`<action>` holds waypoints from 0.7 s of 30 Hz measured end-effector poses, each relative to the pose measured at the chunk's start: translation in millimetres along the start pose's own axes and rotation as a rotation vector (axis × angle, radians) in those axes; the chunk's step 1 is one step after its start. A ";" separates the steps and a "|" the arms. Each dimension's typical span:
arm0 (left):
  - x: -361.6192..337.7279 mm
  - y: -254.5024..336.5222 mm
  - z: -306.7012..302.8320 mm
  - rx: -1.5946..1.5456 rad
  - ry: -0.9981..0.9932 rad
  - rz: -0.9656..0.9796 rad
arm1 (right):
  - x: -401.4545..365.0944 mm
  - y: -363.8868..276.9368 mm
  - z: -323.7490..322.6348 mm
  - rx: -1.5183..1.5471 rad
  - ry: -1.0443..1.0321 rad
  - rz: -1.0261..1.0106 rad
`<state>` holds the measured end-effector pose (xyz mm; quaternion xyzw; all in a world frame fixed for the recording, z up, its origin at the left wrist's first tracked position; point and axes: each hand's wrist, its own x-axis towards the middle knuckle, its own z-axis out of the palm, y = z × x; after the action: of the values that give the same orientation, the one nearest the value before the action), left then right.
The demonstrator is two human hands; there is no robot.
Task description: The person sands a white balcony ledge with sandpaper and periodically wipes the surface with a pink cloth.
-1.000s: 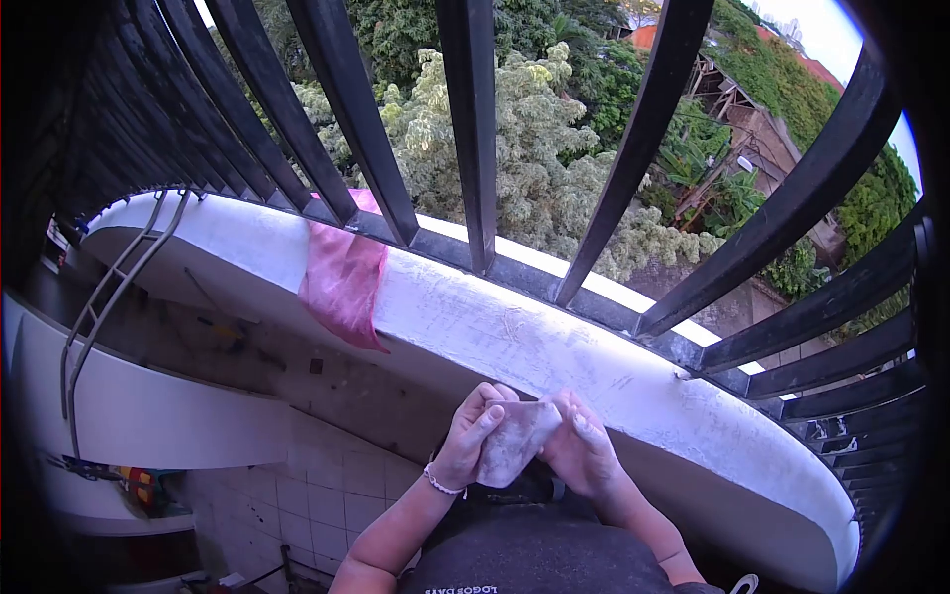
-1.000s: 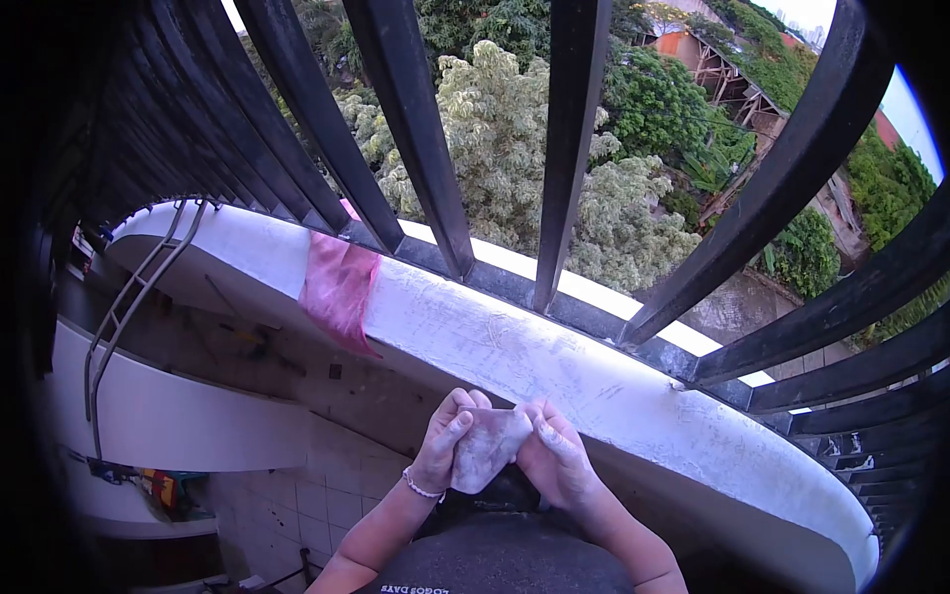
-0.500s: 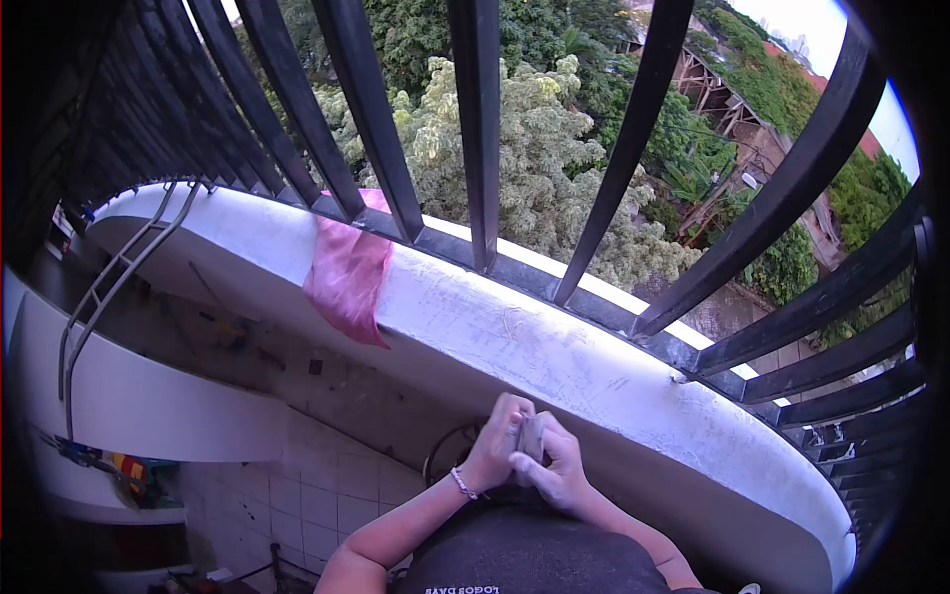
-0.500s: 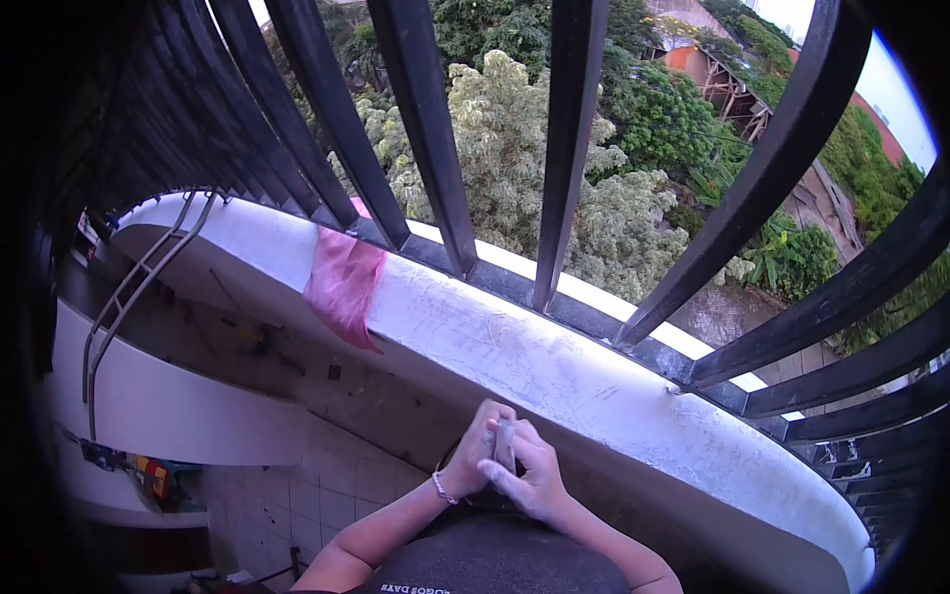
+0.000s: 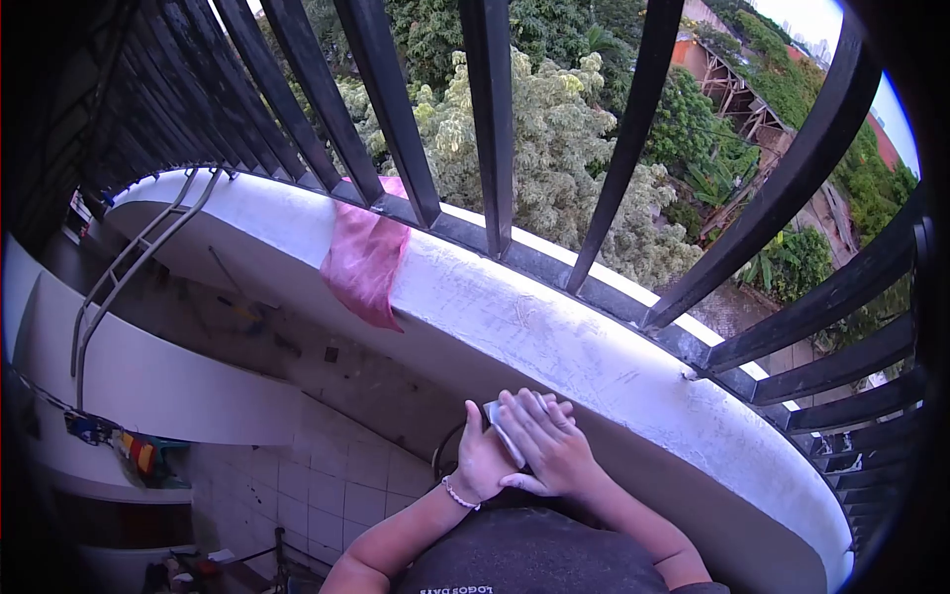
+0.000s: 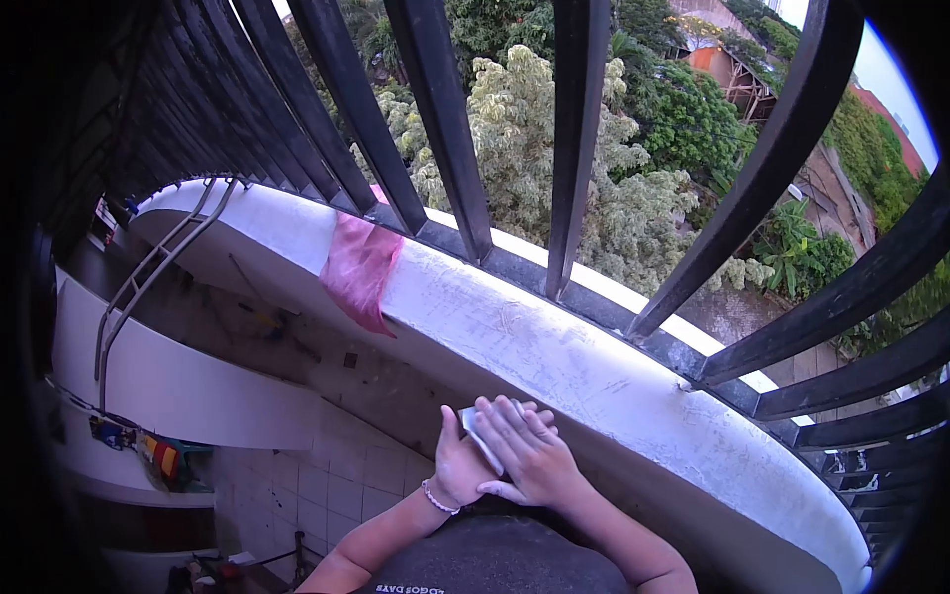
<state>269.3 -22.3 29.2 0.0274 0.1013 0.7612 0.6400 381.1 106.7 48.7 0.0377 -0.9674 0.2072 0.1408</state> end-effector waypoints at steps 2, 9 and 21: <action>-1.1 1.3 6.5 0.086 0.072 0.074 | -6.5 6.7 0.3 -0.110 -0.063 0.028; 11.1 -10.7 29.7 0.429 0.072 0.248 | -5.1 -15.6 8.1 0.325 0.004 0.020; 27.7 -11.2 59.6 0.710 0.549 0.877 | -31.1 -12.5 18.3 -0.118 -0.003 -0.075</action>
<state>285.4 13.8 82.9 0.0811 0.4880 0.8522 0.1706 407.8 88.3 28.6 0.0657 -0.9760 0.1444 0.1489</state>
